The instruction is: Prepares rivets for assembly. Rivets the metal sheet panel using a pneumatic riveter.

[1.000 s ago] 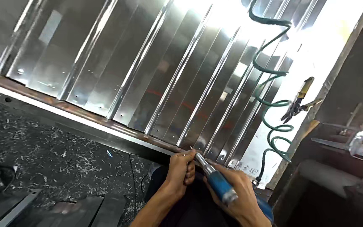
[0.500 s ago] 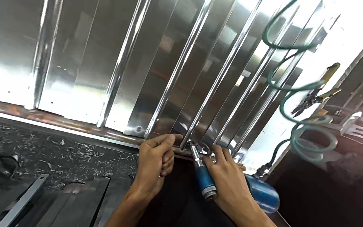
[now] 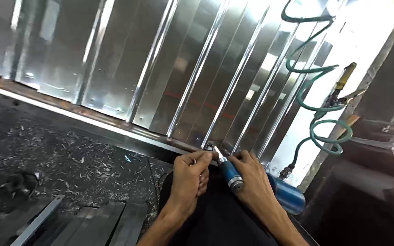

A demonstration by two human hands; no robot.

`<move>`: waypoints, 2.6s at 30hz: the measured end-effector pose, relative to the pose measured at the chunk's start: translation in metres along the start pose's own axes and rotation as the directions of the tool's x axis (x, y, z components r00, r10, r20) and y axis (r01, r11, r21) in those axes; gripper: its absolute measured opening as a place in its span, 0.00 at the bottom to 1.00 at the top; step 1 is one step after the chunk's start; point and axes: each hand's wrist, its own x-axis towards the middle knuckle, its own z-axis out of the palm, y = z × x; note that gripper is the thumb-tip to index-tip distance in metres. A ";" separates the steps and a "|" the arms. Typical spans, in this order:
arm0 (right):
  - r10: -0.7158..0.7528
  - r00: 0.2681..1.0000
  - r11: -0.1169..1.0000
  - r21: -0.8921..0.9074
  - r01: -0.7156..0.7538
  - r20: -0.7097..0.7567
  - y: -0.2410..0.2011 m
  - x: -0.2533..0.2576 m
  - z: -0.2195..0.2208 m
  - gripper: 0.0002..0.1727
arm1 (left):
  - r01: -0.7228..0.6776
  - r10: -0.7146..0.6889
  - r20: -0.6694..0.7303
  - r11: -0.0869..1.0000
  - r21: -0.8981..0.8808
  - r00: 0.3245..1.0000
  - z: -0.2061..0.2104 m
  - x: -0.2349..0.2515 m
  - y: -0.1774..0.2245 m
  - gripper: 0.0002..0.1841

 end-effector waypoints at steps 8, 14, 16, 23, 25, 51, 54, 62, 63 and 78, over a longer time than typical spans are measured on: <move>-0.151 0.985 0.984 -0.081 0.158 0.088 0.011 0.013 -0.007 0.19 | -0.045 0.046 -0.028 0.999 0.029 0.999 -0.027 -0.035 -0.042 0.13; -0.230 0.968 0.964 -0.109 0.241 0.101 0.015 0.025 -0.007 0.17 | -0.013 0.007 -0.072 0.996 -0.087 0.997 -0.042 -0.034 -0.059 0.13; -0.227 0.969 0.961 -0.140 0.240 0.099 0.019 0.028 -0.007 0.16 | -0.007 0.003 -0.050 0.996 -0.090 0.999 -0.039 -0.030 -0.058 0.12; -0.228 0.960 0.938 0.228 0.262 -0.164 0.021 -0.019 -0.030 0.20 | -0.047 0.045 0.047 0.998 0.041 0.998 -0.018 -0.019 -0.040 0.11; -0.234 0.934 0.876 0.358 0.323 -0.270 0.013 -0.047 -0.037 0.20 | -0.058 0.054 0.065 0.996 0.063 0.996 -0.011 -0.021 -0.041 0.11; 0.158 0.808 0.585 0.713 0.386 -0.567 0.010 -0.175 0.032 0.21 | 0.000 0.043 0.352 0.993 -0.121 0.935 0.001 -0.106 -0.149 0.13; 0.112 0.782 0.601 0.668 0.438 -0.613 0.005 -0.175 0.040 0.19 | -0.190 0.220 0.354 0.975 -0.118 0.909 0.004 -0.122 -0.158 0.12; -0.207 0.687 0.728 0.359 0.584 -0.697 -0.008 -0.172 0.043 0.11 | -0.238 0.271 0.129 0.945 -0.225 0.954 -0.010 -0.131 -0.145 0.14; -0.241 0.675 0.750 0.308 0.586 -0.697 -0.007 -0.172 0.038 0.12 | -0.243 0.271 0.095 0.941 -0.234 0.958 -0.014 -0.129 -0.139 0.14; -0.352 0.849 0.832 0.283 0.477 -0.395 -0.060 -0.116 -0.014 0.18 | -0.265 0.274 0.021 0.945 -0.190 0.961 -0.039 -0.091 -0.006 0.14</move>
